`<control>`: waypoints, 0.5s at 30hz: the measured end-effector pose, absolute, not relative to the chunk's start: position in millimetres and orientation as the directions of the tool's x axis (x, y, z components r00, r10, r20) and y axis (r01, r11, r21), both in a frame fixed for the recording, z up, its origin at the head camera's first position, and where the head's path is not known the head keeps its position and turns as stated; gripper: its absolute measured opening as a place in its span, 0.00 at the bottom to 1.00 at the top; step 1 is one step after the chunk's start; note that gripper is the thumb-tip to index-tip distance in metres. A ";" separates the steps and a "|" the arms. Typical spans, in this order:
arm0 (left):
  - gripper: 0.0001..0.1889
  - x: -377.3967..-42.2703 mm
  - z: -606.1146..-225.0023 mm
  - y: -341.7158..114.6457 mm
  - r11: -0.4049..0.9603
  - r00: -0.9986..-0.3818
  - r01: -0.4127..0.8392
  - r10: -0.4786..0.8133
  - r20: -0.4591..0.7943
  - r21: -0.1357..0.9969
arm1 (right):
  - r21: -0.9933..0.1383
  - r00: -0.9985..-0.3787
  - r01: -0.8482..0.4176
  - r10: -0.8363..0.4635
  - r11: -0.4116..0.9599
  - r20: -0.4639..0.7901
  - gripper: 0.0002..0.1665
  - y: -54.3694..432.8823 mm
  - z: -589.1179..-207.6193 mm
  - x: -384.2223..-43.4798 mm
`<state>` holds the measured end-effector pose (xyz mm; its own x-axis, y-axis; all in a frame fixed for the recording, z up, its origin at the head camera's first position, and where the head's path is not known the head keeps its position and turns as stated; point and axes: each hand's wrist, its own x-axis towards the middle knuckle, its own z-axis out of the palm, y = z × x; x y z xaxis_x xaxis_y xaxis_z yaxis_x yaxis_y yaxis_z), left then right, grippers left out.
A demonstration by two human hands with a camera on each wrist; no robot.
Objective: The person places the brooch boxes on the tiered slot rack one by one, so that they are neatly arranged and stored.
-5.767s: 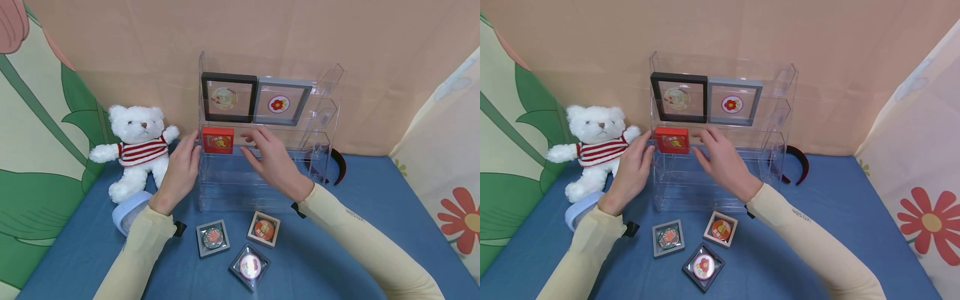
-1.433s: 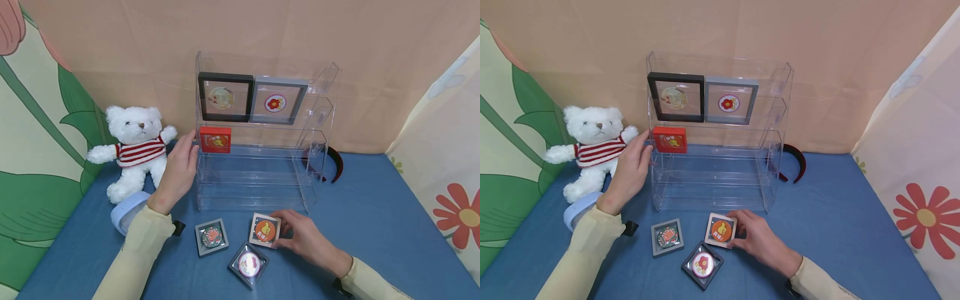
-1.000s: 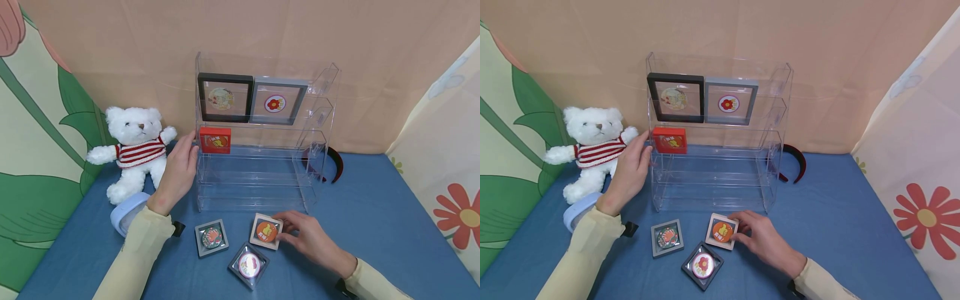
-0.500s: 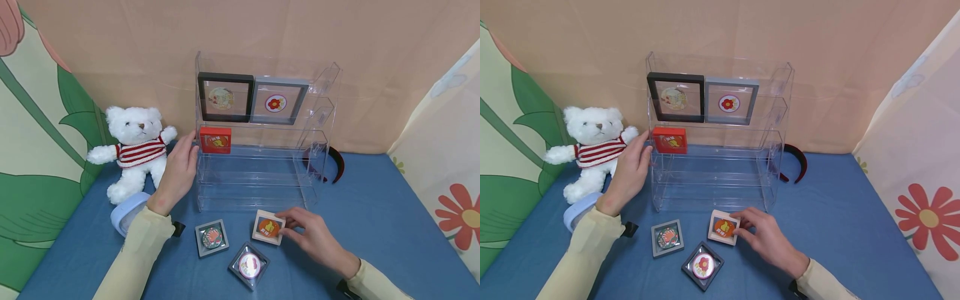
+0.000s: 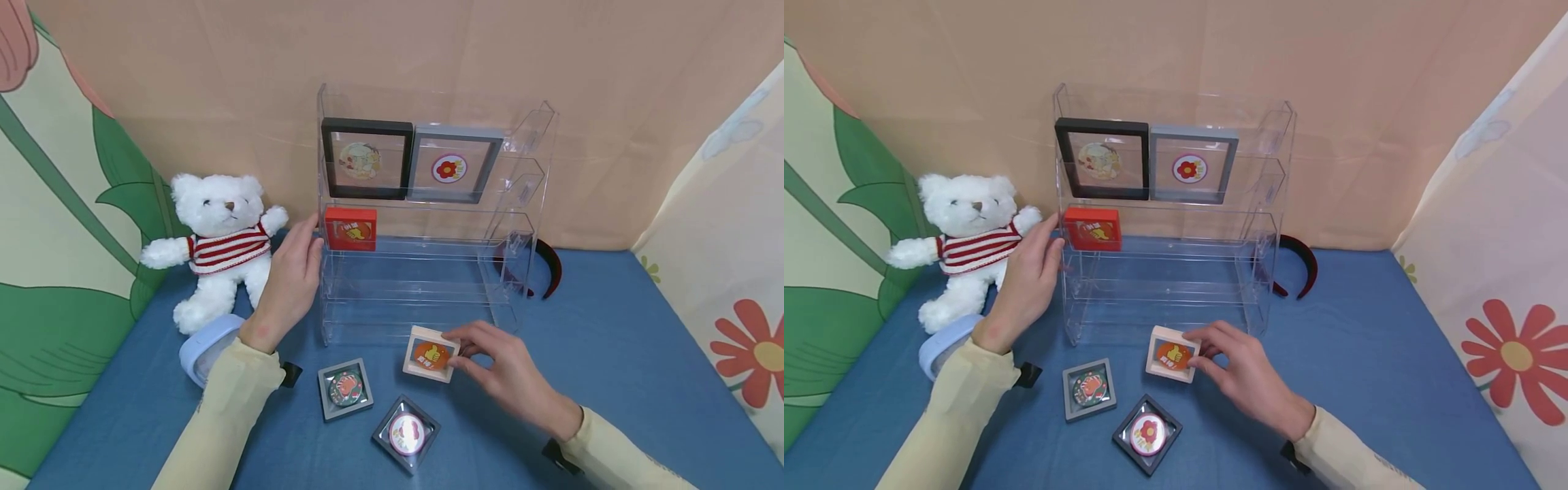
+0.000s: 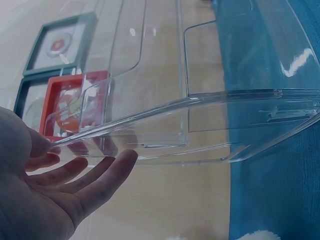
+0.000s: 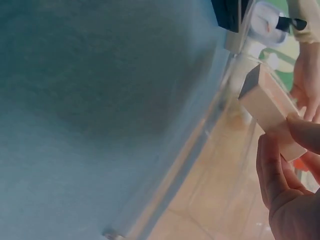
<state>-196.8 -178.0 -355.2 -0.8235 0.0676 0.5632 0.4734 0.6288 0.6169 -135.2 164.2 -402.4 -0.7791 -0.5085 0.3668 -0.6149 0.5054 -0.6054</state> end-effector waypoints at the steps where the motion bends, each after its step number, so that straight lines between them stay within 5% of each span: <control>1: 0.26 -196.8 -355.3 -178.0 0.629 -0.823 0.473 0.067 0.563 0.616 | -0.601 -0.772 -0.624 -0.512 0.499 0.377 0.28 163.3 -400.5 -135.9; 15: 0.26 -196.5 -355.4 -177.9 0.634 -0.824 0.469 0.064 0.563 0.614 | -0.495 -0.690 -0.724 -0.515 0.480 0.509 0.30 154.7 -355.8 -156.9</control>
